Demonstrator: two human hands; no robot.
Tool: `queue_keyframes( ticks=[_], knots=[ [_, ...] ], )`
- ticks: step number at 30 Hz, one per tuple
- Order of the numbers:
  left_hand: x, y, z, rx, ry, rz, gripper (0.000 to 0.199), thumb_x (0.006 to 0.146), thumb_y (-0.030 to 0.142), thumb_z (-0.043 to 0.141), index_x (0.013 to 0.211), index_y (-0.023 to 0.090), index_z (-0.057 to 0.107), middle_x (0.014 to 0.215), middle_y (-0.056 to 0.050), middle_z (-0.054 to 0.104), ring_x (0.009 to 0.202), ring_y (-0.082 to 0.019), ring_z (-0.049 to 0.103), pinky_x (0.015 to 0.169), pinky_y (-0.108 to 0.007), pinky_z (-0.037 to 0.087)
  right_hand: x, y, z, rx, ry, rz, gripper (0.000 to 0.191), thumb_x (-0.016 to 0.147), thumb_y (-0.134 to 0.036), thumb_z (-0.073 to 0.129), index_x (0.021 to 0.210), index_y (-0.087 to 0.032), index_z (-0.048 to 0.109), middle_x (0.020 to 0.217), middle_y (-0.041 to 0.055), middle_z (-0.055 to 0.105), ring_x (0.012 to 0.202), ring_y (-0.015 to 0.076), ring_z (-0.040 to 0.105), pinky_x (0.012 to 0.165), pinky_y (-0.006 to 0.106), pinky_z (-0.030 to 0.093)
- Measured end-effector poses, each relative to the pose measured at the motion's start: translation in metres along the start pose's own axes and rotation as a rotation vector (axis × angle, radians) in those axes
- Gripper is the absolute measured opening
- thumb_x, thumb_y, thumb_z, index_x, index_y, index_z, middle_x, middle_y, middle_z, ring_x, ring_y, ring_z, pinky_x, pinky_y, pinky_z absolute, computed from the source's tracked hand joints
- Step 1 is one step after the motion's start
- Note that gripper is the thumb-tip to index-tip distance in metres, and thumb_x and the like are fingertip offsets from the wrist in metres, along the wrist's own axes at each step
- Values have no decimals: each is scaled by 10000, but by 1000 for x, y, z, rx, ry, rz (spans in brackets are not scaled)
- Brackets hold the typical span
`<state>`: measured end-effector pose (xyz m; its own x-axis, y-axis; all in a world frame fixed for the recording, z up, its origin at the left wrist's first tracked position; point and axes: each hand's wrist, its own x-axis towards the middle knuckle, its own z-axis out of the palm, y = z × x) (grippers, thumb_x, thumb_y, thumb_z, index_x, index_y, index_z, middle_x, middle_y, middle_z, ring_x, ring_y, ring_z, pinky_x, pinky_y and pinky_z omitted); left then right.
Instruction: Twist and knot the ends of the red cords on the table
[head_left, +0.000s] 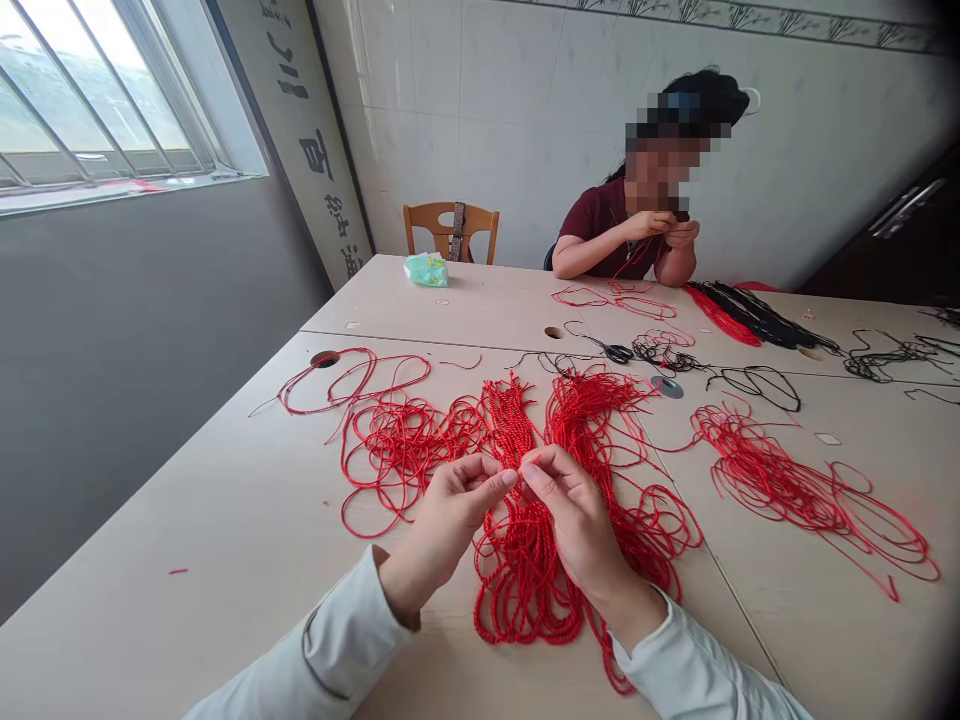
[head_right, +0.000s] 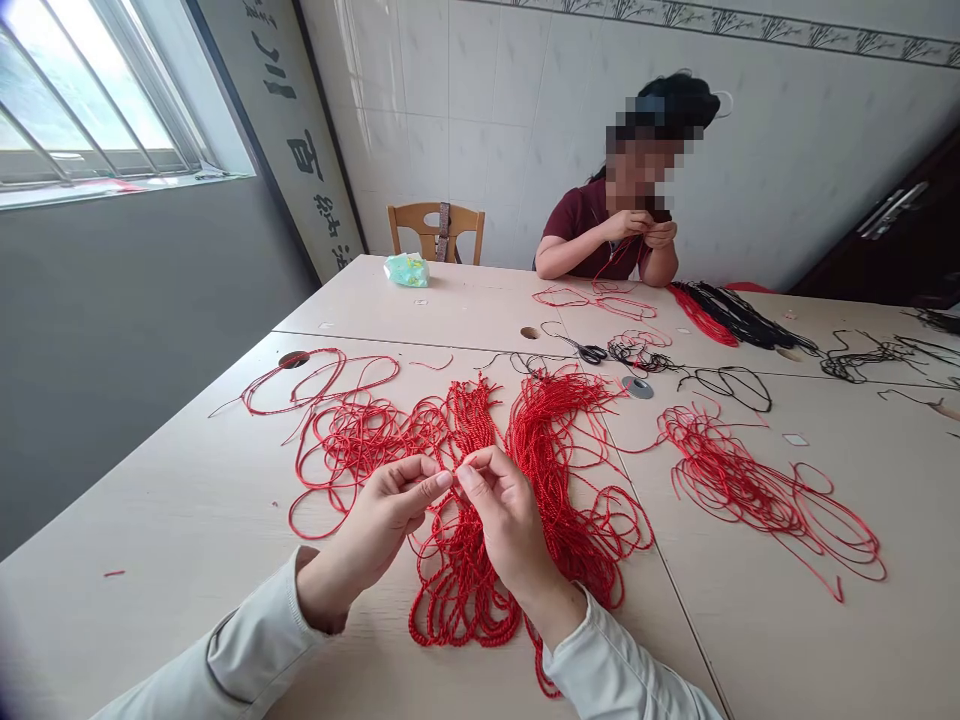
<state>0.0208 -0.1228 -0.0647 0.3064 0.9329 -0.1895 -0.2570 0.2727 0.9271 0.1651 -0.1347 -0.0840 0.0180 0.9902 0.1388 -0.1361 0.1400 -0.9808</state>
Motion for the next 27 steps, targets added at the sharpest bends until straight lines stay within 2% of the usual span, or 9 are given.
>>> queue_keyframes(
  ticks=[7, 12, 16, 19, 27],
  knots=[
    [-2, -1, 12, -214, -10, -58, 371, 654, 383, 823, 673, 162, 526, 486, 112, 290, 432, -34, 166, 415, -199, 112, -2, 3, 3, -8, 88, -62, 134, 890, -339, 575, 818, -227, 586, 759, -13, 522, 702, 149, 458, 665, 270, 391],
    [-1, -4, 8, -277, -66, -147, 335, 680, 370, 805, 752, 172, 544, 497, 126, 212, 439, -42, 119, 400, -194, 66, 3, 2, 1, 57, 134, -11, 143, 851, -352, 614, 791, -227, 581, 733, -18, 512, 683, 151, 452, 648, 266, 392],
    [0, -6, 4, -328, -105, -213, 221, 705, 237, 733, 828, 179, 559, 507, 124, 221, 446, -51, 102, 389, -188, 65, 5, 2, -1, 123, 123, 27, 147, 843, -335, 628, 766, -226, 568, 694, -35, 485, 638, 137, 419, 620, 251, 373],
    [1, -4, 3, -358, -103, -238, 177, 686, 157, 667, 810, 185, 543, 497, 123, 221, 437, -50, 105, 384, -186, 70, 4, 0, 0, 117, 125, 24, 144, 848, -326, 627, 766, -222, 571, 709, -35, 483, 648, 132, 417, 626, 245, 369],
    [-2, -2, 5, -385, -119, -269, 188, 705, 176, 652, 858, 186, 542, 510, 125, 186, 441, -56, 83, 392, -183, 66, 6, -2, 0, 141, 142, 35, 144, 833, -350, 645, 788, -231, 577, 707, -33, 521, 632, 136, 456, 617, 253, 393]
  ],
)
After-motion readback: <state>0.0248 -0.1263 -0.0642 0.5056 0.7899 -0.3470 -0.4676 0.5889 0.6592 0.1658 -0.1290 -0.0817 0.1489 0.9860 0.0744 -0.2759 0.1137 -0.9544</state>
